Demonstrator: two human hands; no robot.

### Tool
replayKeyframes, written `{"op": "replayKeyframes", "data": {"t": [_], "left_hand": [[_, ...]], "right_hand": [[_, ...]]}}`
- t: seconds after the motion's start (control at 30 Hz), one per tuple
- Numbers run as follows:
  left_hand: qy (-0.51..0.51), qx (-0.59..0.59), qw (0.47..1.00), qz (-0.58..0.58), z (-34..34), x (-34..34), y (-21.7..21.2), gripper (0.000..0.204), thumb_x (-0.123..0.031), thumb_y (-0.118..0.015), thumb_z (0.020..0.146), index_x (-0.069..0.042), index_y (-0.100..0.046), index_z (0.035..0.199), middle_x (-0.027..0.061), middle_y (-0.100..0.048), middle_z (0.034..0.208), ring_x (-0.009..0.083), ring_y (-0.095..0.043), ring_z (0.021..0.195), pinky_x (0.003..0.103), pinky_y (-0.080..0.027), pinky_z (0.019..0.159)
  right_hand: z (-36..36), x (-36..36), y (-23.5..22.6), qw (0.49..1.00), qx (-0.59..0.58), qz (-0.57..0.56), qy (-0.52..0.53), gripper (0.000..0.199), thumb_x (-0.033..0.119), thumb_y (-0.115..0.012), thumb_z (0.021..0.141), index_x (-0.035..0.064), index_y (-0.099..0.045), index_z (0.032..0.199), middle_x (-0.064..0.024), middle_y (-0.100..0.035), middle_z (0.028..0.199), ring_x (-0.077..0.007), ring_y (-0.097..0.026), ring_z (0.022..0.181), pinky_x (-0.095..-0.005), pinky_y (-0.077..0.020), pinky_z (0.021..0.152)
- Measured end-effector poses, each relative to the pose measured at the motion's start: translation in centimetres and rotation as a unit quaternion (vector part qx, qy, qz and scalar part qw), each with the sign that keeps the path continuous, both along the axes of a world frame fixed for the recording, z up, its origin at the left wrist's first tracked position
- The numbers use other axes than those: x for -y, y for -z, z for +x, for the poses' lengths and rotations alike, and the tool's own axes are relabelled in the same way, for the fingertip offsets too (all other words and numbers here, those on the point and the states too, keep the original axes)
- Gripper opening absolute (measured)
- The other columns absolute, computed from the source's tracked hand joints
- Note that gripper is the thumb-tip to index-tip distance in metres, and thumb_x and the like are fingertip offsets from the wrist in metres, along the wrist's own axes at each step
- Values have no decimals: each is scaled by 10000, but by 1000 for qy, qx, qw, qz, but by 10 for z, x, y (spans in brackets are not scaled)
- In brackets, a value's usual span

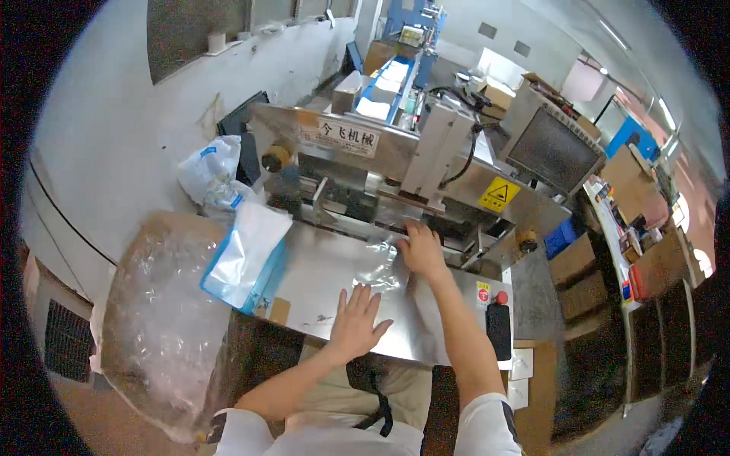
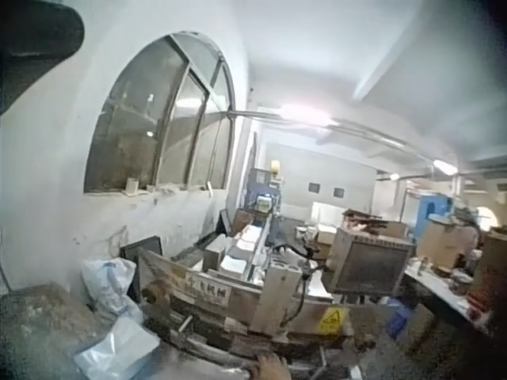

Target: Packaging small rectangular white boxes into transparent plastic bags, sealing them using a heat sealing machine, and then placing the sealed items into a shipping box.

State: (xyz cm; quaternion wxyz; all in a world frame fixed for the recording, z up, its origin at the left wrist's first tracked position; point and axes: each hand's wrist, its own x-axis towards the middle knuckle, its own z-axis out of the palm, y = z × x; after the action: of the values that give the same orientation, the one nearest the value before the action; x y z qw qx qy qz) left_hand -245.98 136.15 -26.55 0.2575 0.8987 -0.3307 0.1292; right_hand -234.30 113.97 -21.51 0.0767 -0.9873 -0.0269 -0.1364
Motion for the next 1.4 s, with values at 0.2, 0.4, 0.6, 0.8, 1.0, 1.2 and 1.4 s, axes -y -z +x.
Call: {"op": "replayKeyframes", "data": {"t": [0.2, 0.4, 0.6, 0.8, 1.0, 1.2, 1.4], "left_hand": [[-1, -8, 1000, 15, -4, 0, -2, 639, -468, -533, 939, 37, -504, 1328, 279, -447, 1407, 420, -357, 1363, 602, -216, 1130], [1, -38, 999, -1, -2, 0, -3, 624, -428, -583, 924, 43, -494, 1322, 283, -424, 1415, 443, -349, 1357, 605, -223, 1128], [-78, -18, 991, -109, -2, -2, -7, 720, -362, -645, 896, 55, -364, 1410, 323, -320, 1465, 489, -257, 1396, 608, -192, 1138], [-104, -27, 979, -171, 0, -6, -5, 781, -326, -639, 900, 73, -259, 1454, 324, -277, 1491, 493, -232, 1405, 603, -172, 1145], [-90, -42, 980, -174, 1, -8, -5, 760, -313, -629, 905, 91, -267, 1438, 329, -288, 1480, 508, -241, 1393, 595, -175, 1145], [-81, -30, 977, -193, 1, -8, -2, 744, -302, -627, 910, 98, -273, 1428, 335, -308, 1465, 506, -254, 1387, 589, -178, 1147], [-79, -35, 966, -243, 11, -4, 6, 739, -321, -611, 938, 104, -270, 1437, 322, -336, 1459, 489, -291, 1379, 522, -233, 1149]], "right_hand": [[4, 12, 15, 996, 82, -29, -11, 473, 255, -582, 916, 34, -488, 1323, -212, -588, 1242, -395, -531, 1184, -547, -395, 994], [6, 13, -2, 997, 71, -33, -10, 427, 252, -560, 931, 24, -499, 1286, -223, -603, 1182, -395, -553, 1134, -539, -415, 945], [11, 15, -13, 997, 72, -29, -20, 381, 276, -549, 939, 16, -551, 1218, -232, -626, 1126, -412, -580, 1080, -537, -438, 917], [18, 16, -27, 1000, 7, -11, 9, 373, 313, -536, 949, 19, -576, 1175, -239, -628, 1128, -424, -576, 1082, -539, -435, 933], [13, 21, -29, 999, -39, -15, 11, 379, 301, -533, 951, 2, -557, 1183, -249, -606, 1166, -444, -541, 1127, -513, -436, 961], [-54, 21, 14, 915, 54, 400, 19, 577, 288, -546, 988, -40, -396, 1438, -227, -472, 1441, -328, -481, 1313, -353, -387, 1063], [-104, 2, 25, 828, -39, 553, 87, 630, 331, -558, 996, -31, -361, 1473, -183, -426, 1495, -243, -429, 1361, -326, -332, 1110]]}}
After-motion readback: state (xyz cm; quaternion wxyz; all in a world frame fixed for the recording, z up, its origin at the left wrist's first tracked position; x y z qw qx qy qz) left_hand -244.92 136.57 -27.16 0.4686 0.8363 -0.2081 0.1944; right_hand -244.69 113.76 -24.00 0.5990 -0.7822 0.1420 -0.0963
